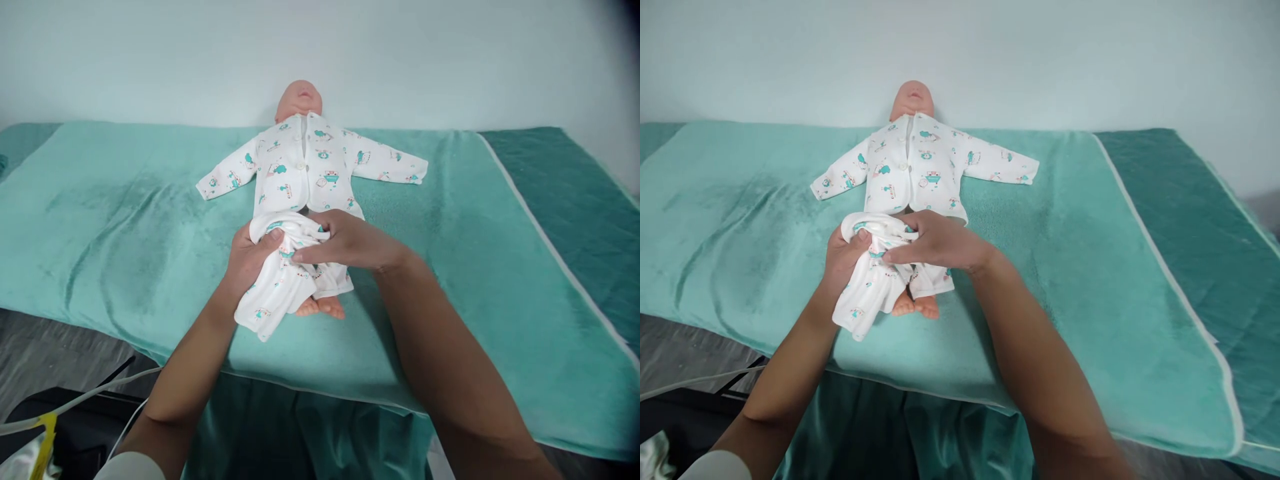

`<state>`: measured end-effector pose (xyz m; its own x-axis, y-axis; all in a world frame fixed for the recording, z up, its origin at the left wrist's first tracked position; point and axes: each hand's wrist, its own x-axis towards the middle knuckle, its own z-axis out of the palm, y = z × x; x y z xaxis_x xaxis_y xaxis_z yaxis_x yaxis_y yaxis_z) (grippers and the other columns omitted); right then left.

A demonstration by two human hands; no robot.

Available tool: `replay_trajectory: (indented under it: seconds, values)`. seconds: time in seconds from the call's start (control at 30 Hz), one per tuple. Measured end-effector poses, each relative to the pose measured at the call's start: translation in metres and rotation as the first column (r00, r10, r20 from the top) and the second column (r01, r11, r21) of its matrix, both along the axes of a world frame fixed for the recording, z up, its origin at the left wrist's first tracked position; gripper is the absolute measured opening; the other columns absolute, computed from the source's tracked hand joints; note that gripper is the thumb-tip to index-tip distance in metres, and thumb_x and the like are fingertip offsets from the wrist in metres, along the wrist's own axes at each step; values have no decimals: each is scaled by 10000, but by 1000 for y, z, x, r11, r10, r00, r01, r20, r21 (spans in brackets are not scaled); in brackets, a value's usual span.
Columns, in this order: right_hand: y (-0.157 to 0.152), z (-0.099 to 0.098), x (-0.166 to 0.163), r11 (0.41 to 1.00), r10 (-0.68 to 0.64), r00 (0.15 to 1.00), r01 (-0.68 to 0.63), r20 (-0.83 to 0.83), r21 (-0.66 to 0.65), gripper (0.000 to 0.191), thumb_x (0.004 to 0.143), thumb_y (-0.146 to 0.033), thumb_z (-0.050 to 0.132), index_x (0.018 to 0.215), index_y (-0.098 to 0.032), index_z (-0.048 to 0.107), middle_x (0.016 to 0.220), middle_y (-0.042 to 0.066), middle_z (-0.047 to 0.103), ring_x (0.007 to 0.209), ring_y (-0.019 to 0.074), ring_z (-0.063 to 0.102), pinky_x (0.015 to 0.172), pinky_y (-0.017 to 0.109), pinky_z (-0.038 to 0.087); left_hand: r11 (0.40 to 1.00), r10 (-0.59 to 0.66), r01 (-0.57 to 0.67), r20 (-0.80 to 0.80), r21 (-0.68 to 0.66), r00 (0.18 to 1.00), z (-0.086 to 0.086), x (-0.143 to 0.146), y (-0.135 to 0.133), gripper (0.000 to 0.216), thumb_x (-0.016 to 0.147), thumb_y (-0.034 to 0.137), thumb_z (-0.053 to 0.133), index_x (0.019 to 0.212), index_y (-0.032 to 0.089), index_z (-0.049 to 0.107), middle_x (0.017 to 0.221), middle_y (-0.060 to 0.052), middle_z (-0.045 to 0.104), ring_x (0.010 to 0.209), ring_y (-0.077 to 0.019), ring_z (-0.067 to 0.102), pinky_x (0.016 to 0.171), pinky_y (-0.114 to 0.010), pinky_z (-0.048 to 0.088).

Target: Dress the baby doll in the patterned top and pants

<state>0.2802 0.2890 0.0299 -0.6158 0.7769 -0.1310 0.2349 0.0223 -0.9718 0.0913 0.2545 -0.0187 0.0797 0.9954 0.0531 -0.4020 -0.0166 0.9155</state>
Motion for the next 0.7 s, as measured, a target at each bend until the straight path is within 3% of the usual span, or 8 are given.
replay_trajectory:
  seconds: [0.17, 0.37, 0.53, 0.7]
  values:
    - [0, -12, -5, 978, -195, 949, 168, -248, -126, 223, 718, -311, 781, 875, -172, 706, 728, -27, 654, 641, 121, 558, 602, 248, 416, 1000, -15, 15, -7, -4, 1000, 0, 2, 1, 392, 796, 549, 823, 980, 208, 765, 854, -37, 769, 796, -218, 746, 700, -314, 583]
    - [4, -16, -11, 927, -361, 848, 281, -388, -247, 244, 682, -313, 796, 797, -211, 606, 674, -56, 555, 573, 102, 462, 535, 246, 363, 975, -215, 209, -82, -69, 973, -1, -6, 9, 486, 698, 558, 891, 979, 179, 773, 864, -57, 761, 802, -228, 720, 695, -308, 557]
    - [1, -16, -13, 909, -416, 834, 378, -363, -173, 308, 727, -388, 791, 760, -229, 529, 649, -67, 449, 569, 99, 373, 519, 248, 311, 924, -382, 380, -195, -48, 904, 0, -16, 17, 518, 607, 417, 970, 1026, 183, 774, 897, -50, 754, 769, -212, 688, 664, -302, 539]
    - [-1, -16, -13, 934, -351, 882, 356, -314, -45, 295, 816, -426, 737, 763, -229, 523, 670, -63, 443, 595, 101, 376, 552, 247, 313, 897, -439, 436, -251, -70, 863, 3, -17, 15, 450, 600, 345, 974, 970, 179, 779, 933, -64, 776, 863, -254, 714, 746, -344, 569]
